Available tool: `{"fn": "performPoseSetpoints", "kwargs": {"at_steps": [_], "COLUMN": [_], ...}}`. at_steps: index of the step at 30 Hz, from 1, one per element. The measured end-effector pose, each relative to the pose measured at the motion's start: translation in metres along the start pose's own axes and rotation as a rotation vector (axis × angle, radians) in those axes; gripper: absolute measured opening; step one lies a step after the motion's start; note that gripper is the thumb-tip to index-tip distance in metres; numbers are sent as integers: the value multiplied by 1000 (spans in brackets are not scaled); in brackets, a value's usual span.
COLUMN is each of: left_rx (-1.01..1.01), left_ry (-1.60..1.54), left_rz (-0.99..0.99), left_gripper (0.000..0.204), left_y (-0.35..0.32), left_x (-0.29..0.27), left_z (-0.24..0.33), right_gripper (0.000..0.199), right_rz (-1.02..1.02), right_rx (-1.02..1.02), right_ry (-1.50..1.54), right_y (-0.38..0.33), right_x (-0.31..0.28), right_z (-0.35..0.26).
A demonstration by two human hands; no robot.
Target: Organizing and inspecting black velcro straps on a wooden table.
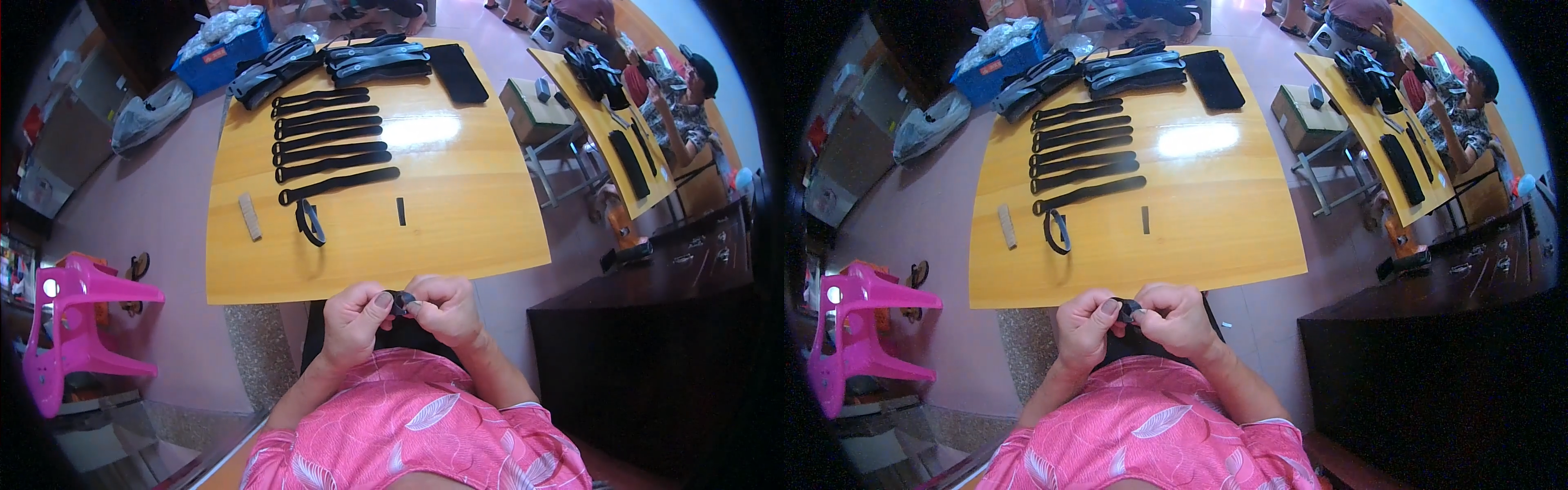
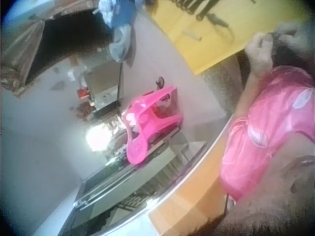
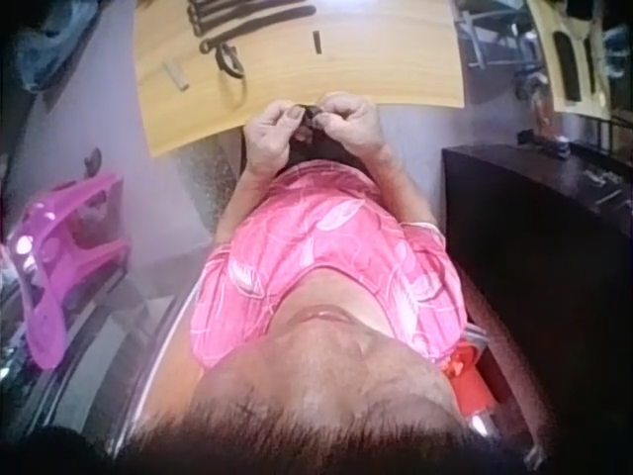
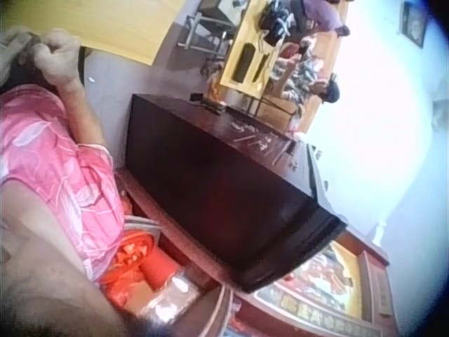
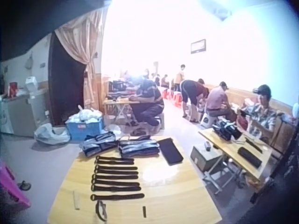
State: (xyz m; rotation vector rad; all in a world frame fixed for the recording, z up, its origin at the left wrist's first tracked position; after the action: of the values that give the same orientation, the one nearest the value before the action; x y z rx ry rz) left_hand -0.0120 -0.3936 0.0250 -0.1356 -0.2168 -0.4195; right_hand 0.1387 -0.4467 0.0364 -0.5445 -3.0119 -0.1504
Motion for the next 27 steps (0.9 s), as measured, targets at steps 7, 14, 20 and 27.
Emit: {"fn": "performPoseSetpoints", "kwargs": {"at_steps": [7, 14, 20, 27], "left_rx": [-225, -96, -48, -88], "left_ry": [-321, -54, -96, -153], "left_rz": [3, -3, -116, 106], "left_gripper": [19, 22, 23, 18], "left_y": [5, 1, -4, -6], "left_x": [3, 5, 6, 9], "left_z": [-5, 2, -2, -2], "right_gripper": [12, 25, 13, 14], "right_rz": [16, -83, -180, 129], "right_rx": [117, 27, 101, 85], "right_ry": [157, -263, -48, -56], "right_y": [-1, -2, -1, -2], "right_x": [-3, 3, 3, -5], "right_z": [4, -10, -17, -10]}}
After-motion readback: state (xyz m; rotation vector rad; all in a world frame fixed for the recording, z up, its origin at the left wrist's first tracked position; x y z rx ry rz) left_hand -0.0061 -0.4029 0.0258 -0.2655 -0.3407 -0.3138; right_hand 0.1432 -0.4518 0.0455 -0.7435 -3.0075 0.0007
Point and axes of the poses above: each hand's wrist, its own y-axis towards the middle knuckle, its own x-axis out of the palm, z = x × y, the point moved 3 cm from there along y, towards the middle knuckle, and after that the axes turned 11 degrees about z, right-handed, at the moved point
